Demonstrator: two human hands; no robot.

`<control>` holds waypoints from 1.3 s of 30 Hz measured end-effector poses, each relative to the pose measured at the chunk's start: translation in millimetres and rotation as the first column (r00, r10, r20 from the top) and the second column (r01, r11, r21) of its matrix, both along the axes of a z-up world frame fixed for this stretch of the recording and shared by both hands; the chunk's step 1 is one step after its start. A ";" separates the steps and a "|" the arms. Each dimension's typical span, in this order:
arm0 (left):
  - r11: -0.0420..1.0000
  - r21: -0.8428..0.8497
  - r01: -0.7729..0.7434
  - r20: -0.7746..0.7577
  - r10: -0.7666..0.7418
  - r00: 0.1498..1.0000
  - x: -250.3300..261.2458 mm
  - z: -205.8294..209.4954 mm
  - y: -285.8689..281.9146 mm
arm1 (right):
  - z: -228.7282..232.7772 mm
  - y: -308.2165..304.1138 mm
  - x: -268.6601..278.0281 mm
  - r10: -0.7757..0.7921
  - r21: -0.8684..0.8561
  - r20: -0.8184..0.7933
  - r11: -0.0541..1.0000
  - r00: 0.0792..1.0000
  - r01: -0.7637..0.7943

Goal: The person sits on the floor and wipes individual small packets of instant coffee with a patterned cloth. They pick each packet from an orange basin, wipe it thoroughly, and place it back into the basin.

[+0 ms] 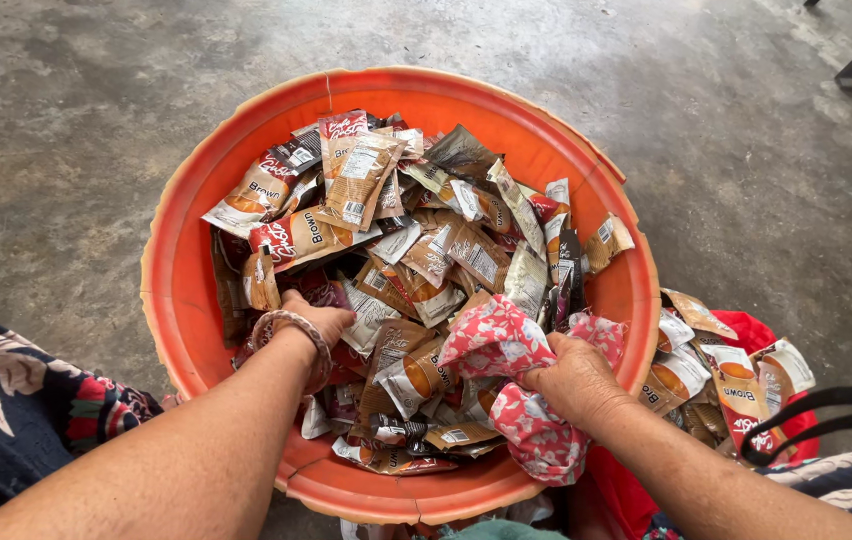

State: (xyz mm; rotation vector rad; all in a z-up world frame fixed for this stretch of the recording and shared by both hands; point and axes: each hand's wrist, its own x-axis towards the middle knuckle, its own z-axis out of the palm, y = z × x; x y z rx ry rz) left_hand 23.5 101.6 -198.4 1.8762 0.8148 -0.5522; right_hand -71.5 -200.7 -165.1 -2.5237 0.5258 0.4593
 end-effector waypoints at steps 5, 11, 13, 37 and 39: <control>0.969 -0.119 -0.215 -0.133 0.199 0.971 9.3 -1.0 -2.1 | -0.2 0.3 0.8 -0.016 0.016 0.004 1.000 1.000 0.016; 0.834 -0.313 -0.455 -0.252 0.389 0.886 27.8 -35.3 4.8 | 3.0 0.1 3.1 -0.053 0.045 0.016 0.998 0.998 0.052; 0.815 -0.340 -0.469 -0.262 0.397 0.880 25.8 -27.8 1.5 | 7.0 4.4 4.6 -0.082 0.083 0.007 0.993 0.997 0.081; 0.539 -0.694 0.477 0.537 -0.054 0.842 23.1 197.0 -73.4 | 100.8 -6.8 44.9 -0.364 0.994 -0.105 -0.035 0.926 0.099; 0.475 -0.714 0.514 0.551 -0.071 0.831 11.9 201.7 -78.5 | 118.6 -5.4 49.4 -0.358 0.996 -0.065 -0.087 0.932 0.036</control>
